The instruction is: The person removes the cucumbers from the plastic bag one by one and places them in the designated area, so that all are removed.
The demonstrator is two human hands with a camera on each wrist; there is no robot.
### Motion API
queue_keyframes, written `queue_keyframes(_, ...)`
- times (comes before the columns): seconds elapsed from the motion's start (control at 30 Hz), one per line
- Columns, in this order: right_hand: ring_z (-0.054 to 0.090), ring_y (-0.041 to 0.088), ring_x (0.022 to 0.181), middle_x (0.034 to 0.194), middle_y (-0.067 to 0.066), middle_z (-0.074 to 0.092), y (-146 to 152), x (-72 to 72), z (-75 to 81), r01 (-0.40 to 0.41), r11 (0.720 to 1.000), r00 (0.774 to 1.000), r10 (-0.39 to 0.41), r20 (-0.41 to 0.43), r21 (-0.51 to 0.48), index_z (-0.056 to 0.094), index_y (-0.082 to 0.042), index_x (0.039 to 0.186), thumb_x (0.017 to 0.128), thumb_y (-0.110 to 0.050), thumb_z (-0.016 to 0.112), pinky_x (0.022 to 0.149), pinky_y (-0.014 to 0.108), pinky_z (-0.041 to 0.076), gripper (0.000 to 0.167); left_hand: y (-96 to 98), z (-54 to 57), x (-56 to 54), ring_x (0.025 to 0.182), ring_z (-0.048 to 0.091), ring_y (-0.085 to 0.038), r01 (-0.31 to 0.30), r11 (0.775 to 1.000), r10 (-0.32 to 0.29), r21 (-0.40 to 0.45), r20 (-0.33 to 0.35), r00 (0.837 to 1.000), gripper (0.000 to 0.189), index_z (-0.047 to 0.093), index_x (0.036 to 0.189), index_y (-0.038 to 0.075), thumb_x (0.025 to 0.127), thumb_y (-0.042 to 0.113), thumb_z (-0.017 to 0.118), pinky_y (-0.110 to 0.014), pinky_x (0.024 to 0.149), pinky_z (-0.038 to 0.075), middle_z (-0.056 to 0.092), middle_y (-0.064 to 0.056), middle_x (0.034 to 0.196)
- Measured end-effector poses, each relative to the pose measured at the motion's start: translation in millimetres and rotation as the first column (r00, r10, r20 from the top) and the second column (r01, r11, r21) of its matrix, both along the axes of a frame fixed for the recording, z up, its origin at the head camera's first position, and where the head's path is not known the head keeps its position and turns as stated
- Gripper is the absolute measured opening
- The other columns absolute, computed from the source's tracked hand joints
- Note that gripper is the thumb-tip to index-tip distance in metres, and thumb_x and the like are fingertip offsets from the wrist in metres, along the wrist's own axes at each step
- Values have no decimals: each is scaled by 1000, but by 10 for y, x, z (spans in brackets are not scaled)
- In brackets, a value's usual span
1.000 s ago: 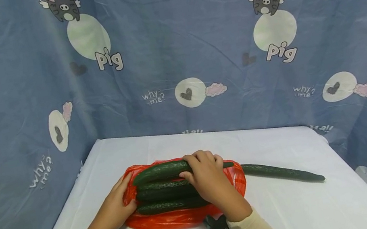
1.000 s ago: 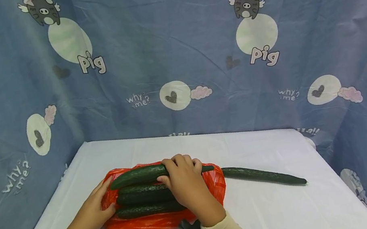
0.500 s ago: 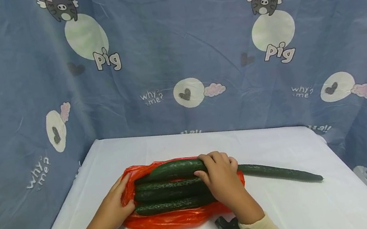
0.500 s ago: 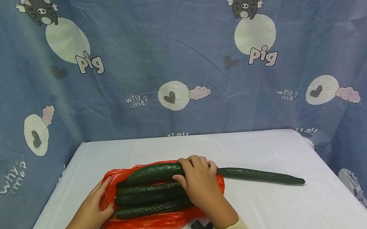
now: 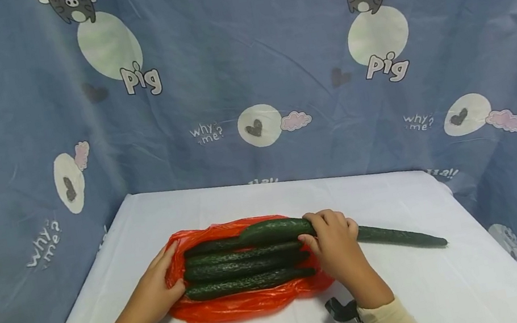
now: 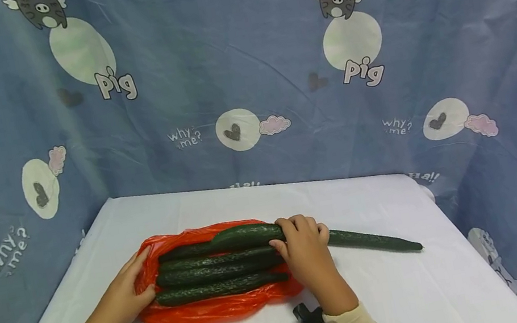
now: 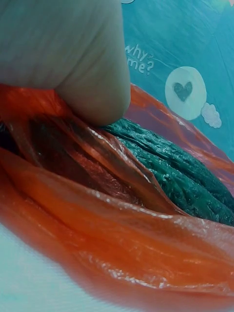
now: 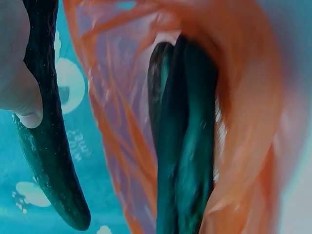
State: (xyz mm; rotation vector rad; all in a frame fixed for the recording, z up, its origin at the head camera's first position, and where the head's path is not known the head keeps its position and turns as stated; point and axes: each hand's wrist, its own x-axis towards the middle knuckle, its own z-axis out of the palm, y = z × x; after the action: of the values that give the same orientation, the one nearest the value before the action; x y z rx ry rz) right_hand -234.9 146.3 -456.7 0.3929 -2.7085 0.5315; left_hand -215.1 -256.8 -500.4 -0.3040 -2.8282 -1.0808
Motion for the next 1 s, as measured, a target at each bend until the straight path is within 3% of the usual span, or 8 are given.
queue_keyframes(0.27,52,35,119,123,10,61,226,37,-120,38,999,999,-38,0,-17,63,-15,135,98,-38,71,101,61,29,45,-11,-27,27,144,41,-53,-3,1000,3,19,-20,1000,89,29,165,3,86,4,69,-72,110,40,29,-30,166)
queue_keyframes(0.5,53,37,119,122,12,62,434,47,-162,74,997,997,-74,-3,-6,64,-13,133,96,-36,74,99,62,29,44,-21,-33,-12,146,40,-51,3,1000,-2,31,-15,1000,91,26,166,5,85,3,68,-69,111,41,27,-28,168)
queue_keyframes(0.87,52,38,120,123,13,62,765,61,-250,114,993,992,-114,46,19,64,-12,134,98,-39,71,101,63,28,45,-1,-33,-34,147,38,-52,-4,1000,4,20,-6,1000,92,25,166,4,84,2,67,-69,112,40,26,-28,168)
queue_keyframes(1.0,52,39,121,125,15,62,844,97,-313,140,990,985,-141,102,19,63,-11,136,98,-39,70,98,63,29,48,-18,-18,0,147,37,-53,-1,1000,1,15,17,1000,93,24,166,3,84,3,68,-69,111,40,25,-29,168)
